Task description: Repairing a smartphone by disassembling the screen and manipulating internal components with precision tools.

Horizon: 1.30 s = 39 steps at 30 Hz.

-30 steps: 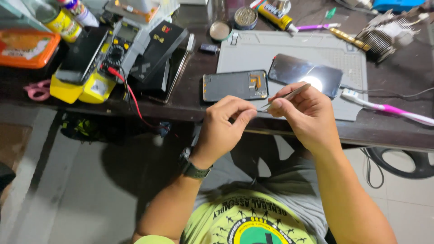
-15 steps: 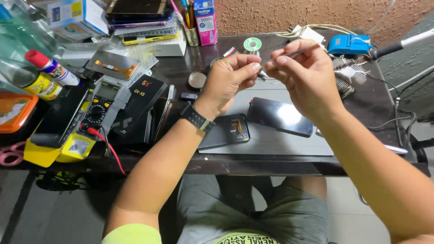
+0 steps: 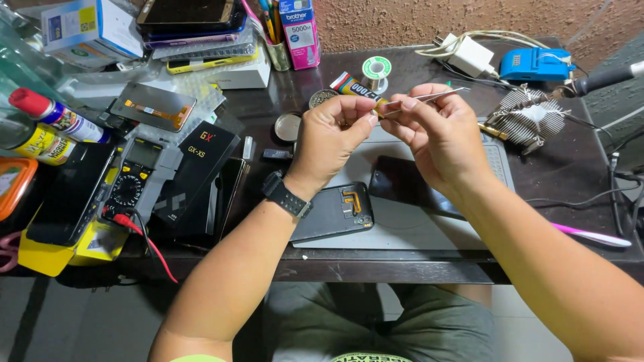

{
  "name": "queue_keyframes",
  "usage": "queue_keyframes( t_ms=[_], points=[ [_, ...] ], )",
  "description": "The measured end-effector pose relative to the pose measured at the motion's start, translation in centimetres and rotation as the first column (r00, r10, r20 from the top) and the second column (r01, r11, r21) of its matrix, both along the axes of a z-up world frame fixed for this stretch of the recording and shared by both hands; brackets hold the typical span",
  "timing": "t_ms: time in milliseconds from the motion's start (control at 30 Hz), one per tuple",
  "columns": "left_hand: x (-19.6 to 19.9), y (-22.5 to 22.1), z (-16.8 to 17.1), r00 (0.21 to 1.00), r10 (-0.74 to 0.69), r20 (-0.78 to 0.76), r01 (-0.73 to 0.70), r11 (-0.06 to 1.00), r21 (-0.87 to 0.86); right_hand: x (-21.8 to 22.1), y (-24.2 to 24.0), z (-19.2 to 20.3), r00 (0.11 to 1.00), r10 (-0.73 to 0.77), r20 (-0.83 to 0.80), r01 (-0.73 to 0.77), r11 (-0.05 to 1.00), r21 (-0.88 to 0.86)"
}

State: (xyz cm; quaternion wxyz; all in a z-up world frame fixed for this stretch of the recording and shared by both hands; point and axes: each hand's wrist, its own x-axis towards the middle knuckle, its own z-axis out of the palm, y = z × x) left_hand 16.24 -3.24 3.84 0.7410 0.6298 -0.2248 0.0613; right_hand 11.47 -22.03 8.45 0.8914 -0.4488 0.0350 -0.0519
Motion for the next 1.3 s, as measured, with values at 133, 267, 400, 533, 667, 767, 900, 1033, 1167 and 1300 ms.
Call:
queue_keyframes(
  t_ms=[133,267,400,533,667,767,900,1033,1167,1300],
  points=[
    [1.0,-0.9,-1.6,0.997,0.017,-0.075,-0.021,0.998,-0.054,0.5,0.5,-1.8,0.999,-0.037,0.027,0.037,0.999,0.004],
    [0.8,-0.6,-1.3,0.994,0.011,-0.106,-0.016,0.999,-0.051,0.7,0.3,-2.4,0.999,-0.026,0.029,0.026,1.000,0.001],
    [0.4,-0.2,-0.4,0.975,-0.030,-0.219,0.014,0.997,-0.076,1.4,0.0,-3.1,0.999,-0.016,0.035,0.015,1.000,0.002],
    [0.5,0.1,-0.3,0.961,-0.053,-0.272,0.027,0.995,-0.100,1.1,0.1,-2.8,0.999,0.006,0.041,-0.005,0.999,-0.033],
    [0.6,0.2,-0.5,0.954,-0.081,-0.287,0.043,0.990,-0.136,1.0,0.2,-2.7,0.999,0.015,0.048,-0.012,0.998,-0.061],
    [0.5,0.3,-0.3,0.949,-0.106,-0.297,0.066,0.988,-0.141,1.2,0.2,-3.0,0.999,0.013,0.047,-0.010,0.998,-0.070],
    [0.7,0.3,-0.5,0.945,-0.112,-0.306,0.073,0.988,-0.138,1.3,0.2,-3.5,0.999,0.018,0.046,-0.015,0.998,-0.060],
    [0.7,0.3,-0.8,0.949,-0.114,-0.294,0.076,0.987,-0.139,1.2,0.2,-3.5,0.999,0.015,0.040,-0.013,0.998,-0.063],
    [0.7,0.2,-0.7,0.954,-0.108,-0.281,0.070,0.987,-0.141,1.2,0.2,-3.3,0.999,0.010,0.045,-0.006,0.997,-0.080],
    [0.5,0.2,-0.6,0.960,-0.101,-0.261,0.074,0.991,-0.111,0.9,0.3,-3.1,0.999,0.002,0.049,0.003,0.995,-0.103]
  ],
)
